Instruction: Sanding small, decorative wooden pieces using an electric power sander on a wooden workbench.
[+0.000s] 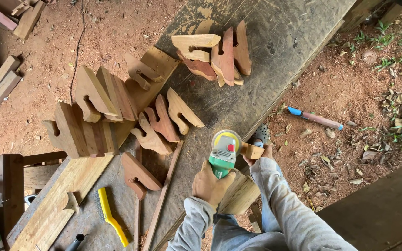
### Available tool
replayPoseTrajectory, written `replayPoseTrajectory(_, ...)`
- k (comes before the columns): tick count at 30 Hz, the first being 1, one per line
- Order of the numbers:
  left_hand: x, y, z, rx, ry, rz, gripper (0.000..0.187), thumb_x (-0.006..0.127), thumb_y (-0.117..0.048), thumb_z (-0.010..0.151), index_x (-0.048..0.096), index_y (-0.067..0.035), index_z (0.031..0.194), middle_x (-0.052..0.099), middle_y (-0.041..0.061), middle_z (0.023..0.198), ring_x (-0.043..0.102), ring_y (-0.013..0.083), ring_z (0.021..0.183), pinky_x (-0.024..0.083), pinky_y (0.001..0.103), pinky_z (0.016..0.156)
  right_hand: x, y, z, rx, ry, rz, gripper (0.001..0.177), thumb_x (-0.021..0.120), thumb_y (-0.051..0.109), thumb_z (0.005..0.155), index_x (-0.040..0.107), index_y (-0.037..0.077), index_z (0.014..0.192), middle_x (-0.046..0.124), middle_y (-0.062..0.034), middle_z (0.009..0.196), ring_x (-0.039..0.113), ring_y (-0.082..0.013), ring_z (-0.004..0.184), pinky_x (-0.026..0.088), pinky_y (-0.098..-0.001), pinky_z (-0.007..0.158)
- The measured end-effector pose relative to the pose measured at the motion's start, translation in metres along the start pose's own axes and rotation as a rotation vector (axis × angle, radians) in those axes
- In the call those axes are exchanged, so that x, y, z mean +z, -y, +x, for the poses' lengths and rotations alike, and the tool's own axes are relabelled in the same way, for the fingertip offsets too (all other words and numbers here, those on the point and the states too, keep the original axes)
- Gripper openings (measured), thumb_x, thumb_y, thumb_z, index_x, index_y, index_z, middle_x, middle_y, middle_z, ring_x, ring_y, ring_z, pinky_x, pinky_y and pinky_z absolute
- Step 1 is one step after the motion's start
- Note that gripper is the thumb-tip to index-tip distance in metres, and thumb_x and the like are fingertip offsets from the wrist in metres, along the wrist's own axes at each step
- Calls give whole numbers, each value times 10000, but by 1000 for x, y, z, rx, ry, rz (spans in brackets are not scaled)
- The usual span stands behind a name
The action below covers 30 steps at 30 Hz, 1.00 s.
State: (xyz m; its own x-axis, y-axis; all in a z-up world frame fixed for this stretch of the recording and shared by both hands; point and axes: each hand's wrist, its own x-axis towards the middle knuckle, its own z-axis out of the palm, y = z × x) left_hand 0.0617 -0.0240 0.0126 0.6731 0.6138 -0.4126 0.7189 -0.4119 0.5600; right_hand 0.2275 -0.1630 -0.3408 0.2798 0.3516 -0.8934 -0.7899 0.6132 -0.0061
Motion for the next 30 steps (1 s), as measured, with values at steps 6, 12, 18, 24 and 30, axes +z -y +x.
replayPoseTrajectory(6,-7,10,5,-122,-6,-240,467,842,-359,666,680,-75,1000,757,57,799,693,196,621,568,318,628,-11,-5,23,-45,-104,-4,485,439,594,1000,573,144,1123,668,-92,935,642,-295,701,573,-528,542)
replayPoseTrajectory(12,-16,6,3,-105,-31,-334,480,830,-358,671,709,-92,1051,775,50,817,694,179,640,562,304,636,-13,-5,28,-11,-156,-35,567,517,555,947,529,109,1298,666,-179,1081,669,-368,797,591,-575,585)
replayPoseTrajectory(18,-11,6,2,-37,40,-385,416,815,-281,678,726,-96,1040,789,27,829,707,146,642,579,270,630,-8,-7,18,21,-31,45,541,471,522,970,543,22,1164,684,-143,887,675,-329,634,610,-470,471)
replayPoseTrajectory(24,-13,3,1,-106,37,-371,485,802,-298,680,711,-96,1111,795,51,875,727,165,670,589,280,640,3,-12,1,-170,-175,-107,727,308,891,861,519,304,1235,621,-105,1250,645,-372,952,573,-590,650)
replayPoseTrajectory(30,-7,7,3,-57,32,-363,460,812,-339,675,725,-109,1064,793,41,856,722,161,662,580,281,645,0,-10,7,-57,-125,-12,738,408,793,949,543,131,1248,692,-159,1050,682,-333,777,602,-474,558)
